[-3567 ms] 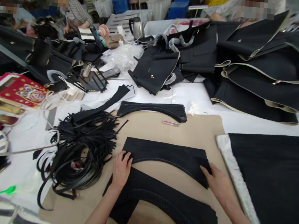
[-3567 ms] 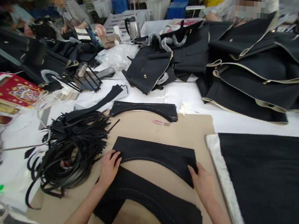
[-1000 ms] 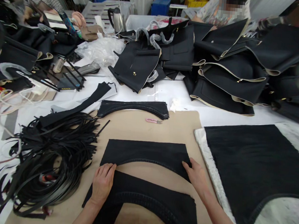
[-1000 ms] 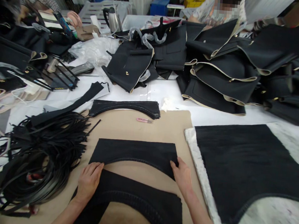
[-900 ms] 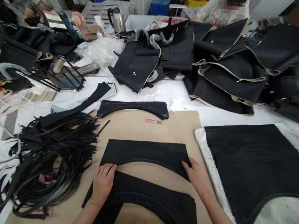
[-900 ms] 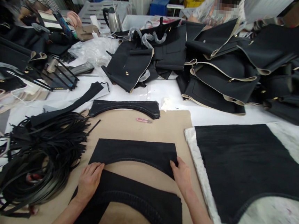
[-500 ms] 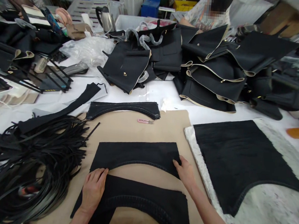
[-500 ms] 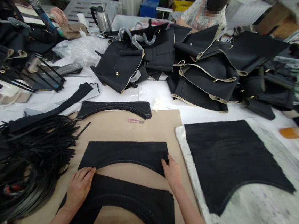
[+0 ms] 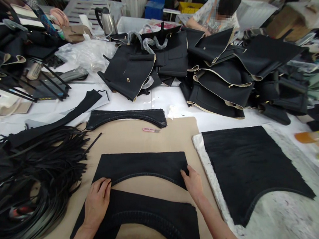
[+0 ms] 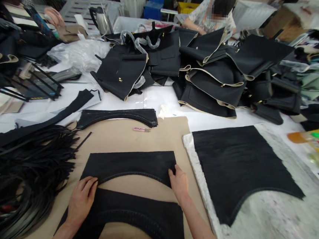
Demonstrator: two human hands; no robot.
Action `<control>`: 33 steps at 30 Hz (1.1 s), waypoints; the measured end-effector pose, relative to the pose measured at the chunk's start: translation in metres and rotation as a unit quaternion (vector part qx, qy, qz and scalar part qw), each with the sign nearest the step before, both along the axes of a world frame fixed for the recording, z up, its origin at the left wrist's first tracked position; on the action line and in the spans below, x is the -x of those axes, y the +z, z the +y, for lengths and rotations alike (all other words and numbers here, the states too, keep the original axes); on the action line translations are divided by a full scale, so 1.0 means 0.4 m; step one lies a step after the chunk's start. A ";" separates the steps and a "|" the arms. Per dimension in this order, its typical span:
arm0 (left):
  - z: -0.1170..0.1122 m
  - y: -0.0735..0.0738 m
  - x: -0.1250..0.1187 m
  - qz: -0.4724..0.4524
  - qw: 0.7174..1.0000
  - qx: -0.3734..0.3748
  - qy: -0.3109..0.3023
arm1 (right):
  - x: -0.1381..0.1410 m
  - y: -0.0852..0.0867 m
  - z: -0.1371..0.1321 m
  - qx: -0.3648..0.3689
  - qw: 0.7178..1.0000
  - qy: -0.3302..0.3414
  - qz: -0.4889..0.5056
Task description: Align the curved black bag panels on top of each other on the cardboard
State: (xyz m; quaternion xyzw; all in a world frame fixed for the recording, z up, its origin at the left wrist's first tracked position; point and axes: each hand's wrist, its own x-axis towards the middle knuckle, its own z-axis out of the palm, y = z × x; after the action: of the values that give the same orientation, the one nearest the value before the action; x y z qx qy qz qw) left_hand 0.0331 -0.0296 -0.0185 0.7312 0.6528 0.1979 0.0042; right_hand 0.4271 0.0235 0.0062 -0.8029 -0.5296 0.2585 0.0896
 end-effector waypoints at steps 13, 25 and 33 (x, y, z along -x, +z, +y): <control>0.038 0.022 -0.035 0.075 0.994 0.083 -0.001 | -0.002 -0.006 0.002 0.014 0.999 0.012 -0.030; 0.031 0.021 -0.041 0.070 0.993 0.098 0.018 | 0.012 0.001 -0.018 -0.060 0.996 -0.017 -0.058; 0.032 0.015 -0.039 0.066 0.993 0.097 0.021 | 0.080 0.045 -0.033 -0.140 0.958 0.214 -0.126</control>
State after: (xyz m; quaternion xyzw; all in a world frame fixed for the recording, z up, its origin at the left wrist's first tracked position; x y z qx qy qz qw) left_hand 0.0489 -0.0169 -0.0123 0.7250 0.6829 0.0851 0.0283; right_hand 0.3951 0.0103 0.0241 -0.6763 -0.7270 0.0918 0.0757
